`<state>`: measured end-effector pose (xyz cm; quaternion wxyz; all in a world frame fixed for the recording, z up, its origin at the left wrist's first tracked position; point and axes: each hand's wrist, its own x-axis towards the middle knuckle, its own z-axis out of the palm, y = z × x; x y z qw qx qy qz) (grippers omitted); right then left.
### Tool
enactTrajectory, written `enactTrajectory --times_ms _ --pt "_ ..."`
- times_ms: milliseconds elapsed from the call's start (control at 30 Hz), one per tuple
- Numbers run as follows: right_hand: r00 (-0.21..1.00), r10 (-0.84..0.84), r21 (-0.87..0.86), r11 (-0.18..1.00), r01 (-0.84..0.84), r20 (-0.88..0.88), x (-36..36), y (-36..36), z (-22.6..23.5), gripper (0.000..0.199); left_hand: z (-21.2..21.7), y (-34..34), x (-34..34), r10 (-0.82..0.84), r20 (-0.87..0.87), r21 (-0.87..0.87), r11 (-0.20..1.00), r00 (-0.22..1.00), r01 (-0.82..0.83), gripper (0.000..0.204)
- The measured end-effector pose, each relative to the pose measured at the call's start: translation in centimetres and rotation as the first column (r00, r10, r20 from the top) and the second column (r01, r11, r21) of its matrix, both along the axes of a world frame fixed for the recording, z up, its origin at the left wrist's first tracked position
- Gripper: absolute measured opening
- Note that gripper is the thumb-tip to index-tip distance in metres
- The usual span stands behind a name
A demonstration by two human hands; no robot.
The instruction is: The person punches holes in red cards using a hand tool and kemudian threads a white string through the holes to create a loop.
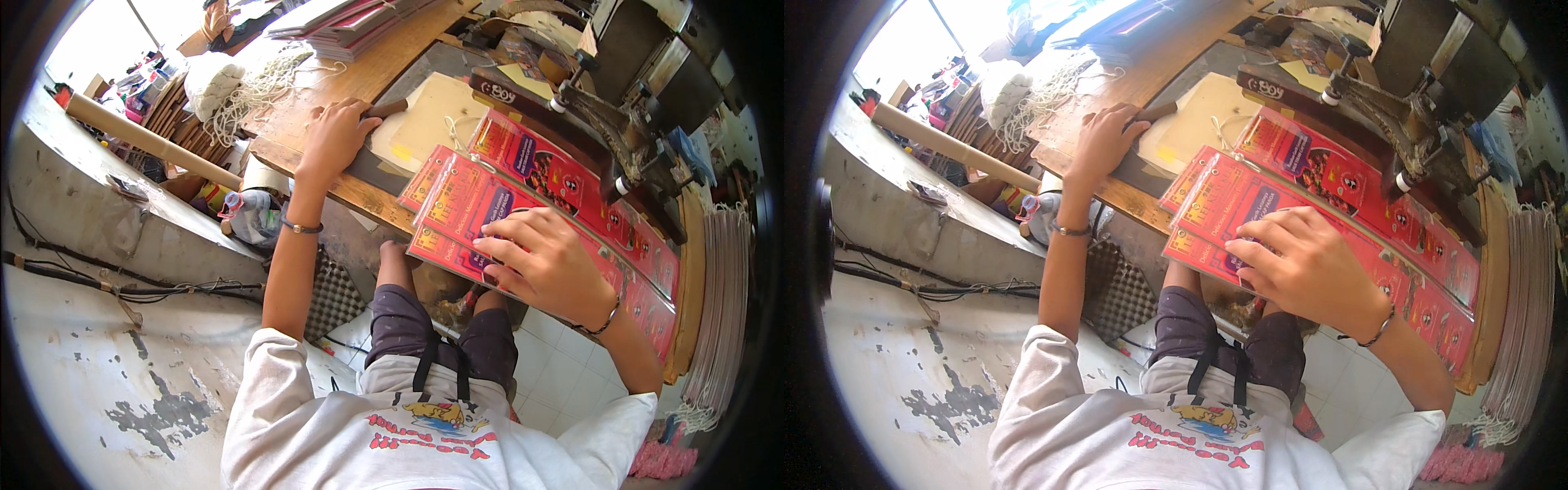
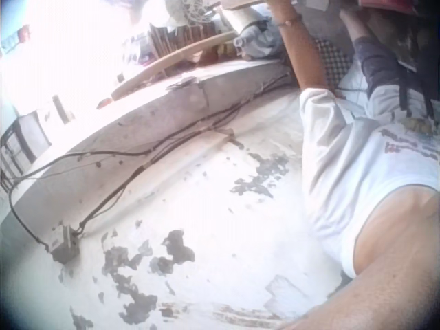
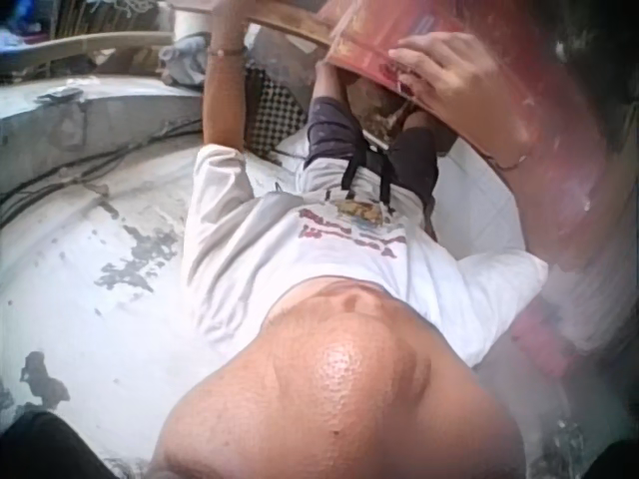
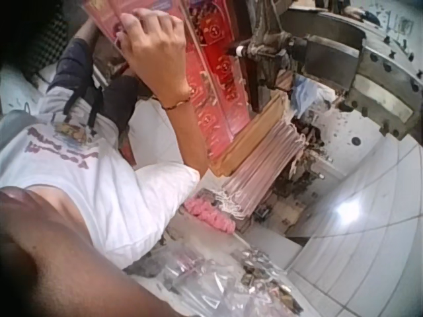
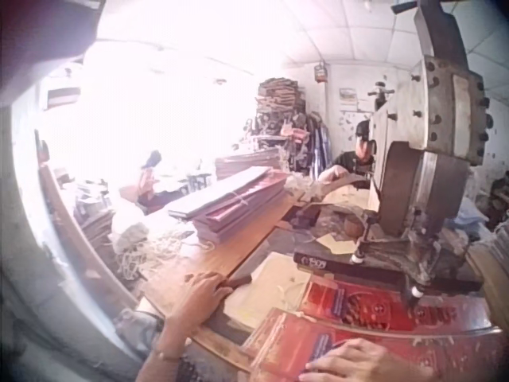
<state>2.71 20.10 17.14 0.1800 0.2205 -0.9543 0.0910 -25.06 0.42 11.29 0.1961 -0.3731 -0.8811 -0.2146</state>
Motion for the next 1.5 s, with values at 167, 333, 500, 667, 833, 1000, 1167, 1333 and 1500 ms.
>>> enactTrajectory --times_ms 167,333,500,667,833,1000,1167,1333,1500 --pt "0.995 -0.097 -0.062 0.993 0.097 0.005 -1.1 0.8 0.2 0.032 1.6 0.3 3.7 -0.010 0.017 0.311 0.950 1.000 0.005 0.028" --pt "0.932 0.154 -0.718 0.681 0.140 0.328 -3.0 -0.9 0.5 0.039 4.1 0.4 13.7 -0.492 -0.009 0.412 0.791 0.870 0.452 0.034" --pt "0.939 0.277 -0.941 0.320 0.110 0.204 -4.6 -2.2 -2.7 0.032 1.0 -0.6 15.7 -0.423 0.118 0.519 0.798 0.899 0.307 0.063" --pt "0.887 0.313 -0.830 0.544 0.125 0.338 -6.9 1.0 -2.6 0.018 -1.4 -2.4 15.7 -0.449 0.259 0.286 0.881 0.855 0.376 0.101" --pt "0.855 0.392 -0.915 0.350 0.202 0.339 -7.0 1.0 -3.8 0.017 -3.2 -1.7 15.7 -0.355 0.229 0.281 0.916 0.906 0.287 0.098" --pt "0.858 0.405 -0.911 0.383 0.156 0.317 -6.4 1.0 -3.9 0.016 -3.5 -1.7 15.3 -0.421 0.274 0.397 0.869 0.865 0.297 0.085" --pt "0.767 0.485 -0.896 0.358 0.264 0.420 -6.4 1.4 -2.7 0.017 -3.9 -1.2 15.5 -0.363 0.251 0.447 0.865 0.897 0.225 0.073" --pt "0.747 0.510 -0.890 0.383 0.247 0.427 -6.3 1.7 -2.7 0.018 -3.7 -0.6 15.5 -0.336 0.235 0.499 0.847 0.912 0.183 0.052" --pt "0.671 0.568 -0.874 0.394 0.286 0.476 -6.3 2.2 -2.5 0.026 -4.7 -0.5 15.6 -0.297 0.116 0.529 0.826 0.948 0.194 0.043"
